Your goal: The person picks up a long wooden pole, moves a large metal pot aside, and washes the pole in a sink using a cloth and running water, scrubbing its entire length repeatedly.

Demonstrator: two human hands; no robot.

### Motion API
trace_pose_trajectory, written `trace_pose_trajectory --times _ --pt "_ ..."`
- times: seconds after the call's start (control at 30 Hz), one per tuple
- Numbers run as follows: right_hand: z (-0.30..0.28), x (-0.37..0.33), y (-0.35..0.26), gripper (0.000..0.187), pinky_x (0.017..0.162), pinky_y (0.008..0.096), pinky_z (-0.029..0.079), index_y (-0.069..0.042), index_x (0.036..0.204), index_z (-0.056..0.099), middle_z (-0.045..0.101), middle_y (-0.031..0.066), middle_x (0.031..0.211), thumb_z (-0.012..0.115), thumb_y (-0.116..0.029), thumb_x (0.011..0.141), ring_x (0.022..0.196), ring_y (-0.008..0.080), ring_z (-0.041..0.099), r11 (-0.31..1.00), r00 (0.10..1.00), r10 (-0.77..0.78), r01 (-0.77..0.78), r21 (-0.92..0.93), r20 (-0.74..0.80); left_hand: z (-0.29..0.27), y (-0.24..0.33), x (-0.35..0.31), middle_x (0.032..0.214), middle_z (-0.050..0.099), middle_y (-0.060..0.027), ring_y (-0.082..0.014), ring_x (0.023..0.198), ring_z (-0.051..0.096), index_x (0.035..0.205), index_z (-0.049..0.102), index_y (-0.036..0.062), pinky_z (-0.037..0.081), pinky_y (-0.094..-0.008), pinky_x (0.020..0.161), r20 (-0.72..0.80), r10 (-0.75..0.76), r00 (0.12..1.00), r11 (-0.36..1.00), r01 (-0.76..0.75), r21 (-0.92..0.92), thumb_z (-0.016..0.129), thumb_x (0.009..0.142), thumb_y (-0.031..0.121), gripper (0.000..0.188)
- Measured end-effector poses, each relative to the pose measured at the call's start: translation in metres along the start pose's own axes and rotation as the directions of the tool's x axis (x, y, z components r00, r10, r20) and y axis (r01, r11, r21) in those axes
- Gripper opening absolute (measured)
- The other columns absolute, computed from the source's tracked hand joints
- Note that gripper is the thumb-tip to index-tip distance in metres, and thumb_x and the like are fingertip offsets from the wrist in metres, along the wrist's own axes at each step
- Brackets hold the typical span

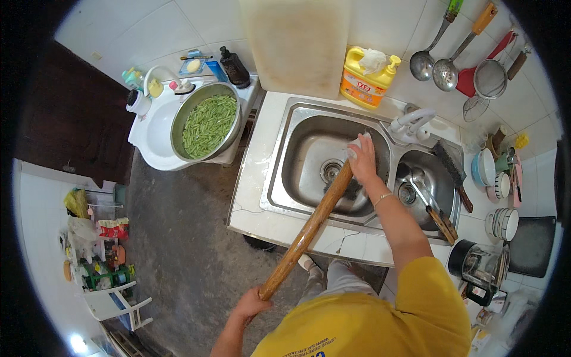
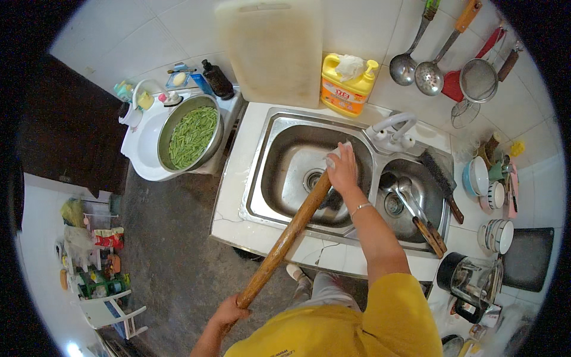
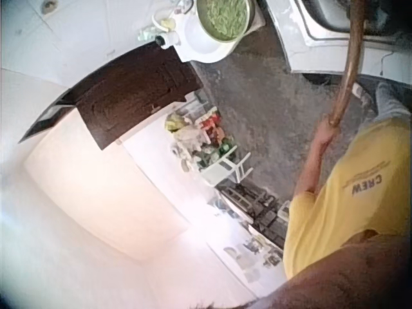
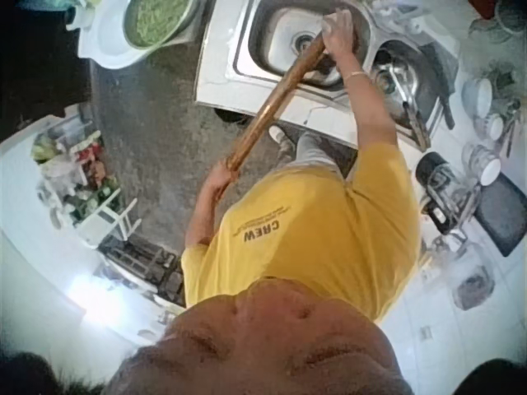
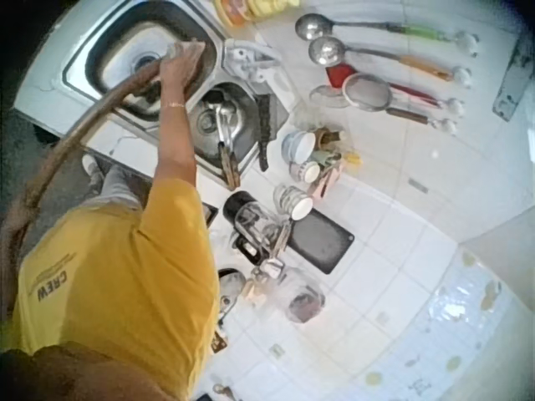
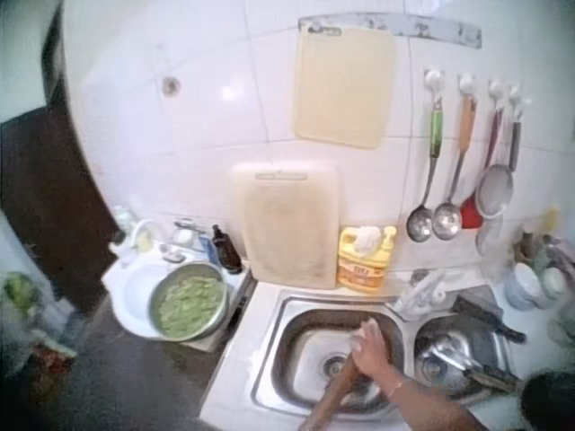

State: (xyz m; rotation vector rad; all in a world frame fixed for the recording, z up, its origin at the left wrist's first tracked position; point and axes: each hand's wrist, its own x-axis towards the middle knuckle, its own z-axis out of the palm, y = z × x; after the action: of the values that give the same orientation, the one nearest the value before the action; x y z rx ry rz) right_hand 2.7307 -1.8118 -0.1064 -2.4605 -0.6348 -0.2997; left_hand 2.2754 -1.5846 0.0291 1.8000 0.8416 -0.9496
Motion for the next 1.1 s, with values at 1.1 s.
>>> trace_pose_trajectory --times 1.1 --pt "-0.038 -0.148 -0.183 0.056 0.110 0.0513 0.013 -0.013 0.121 0.051 0.040 0.0127 0.130 0.066 -0.011 0.068 0.129 0.0360 0.026 0.954 0.917 -0.228 0.143 0.265 0.326 -0.019 0.056 0.016 0.091 0.063 -0.0141 -0.0313 0.085 0.061 0.116 0.051 0.0125 0.045 -0.0437 0.073 -0.397 0.282 0.873 0.820 -0.005 0.572 0.075 0.063 0.031 0.061"
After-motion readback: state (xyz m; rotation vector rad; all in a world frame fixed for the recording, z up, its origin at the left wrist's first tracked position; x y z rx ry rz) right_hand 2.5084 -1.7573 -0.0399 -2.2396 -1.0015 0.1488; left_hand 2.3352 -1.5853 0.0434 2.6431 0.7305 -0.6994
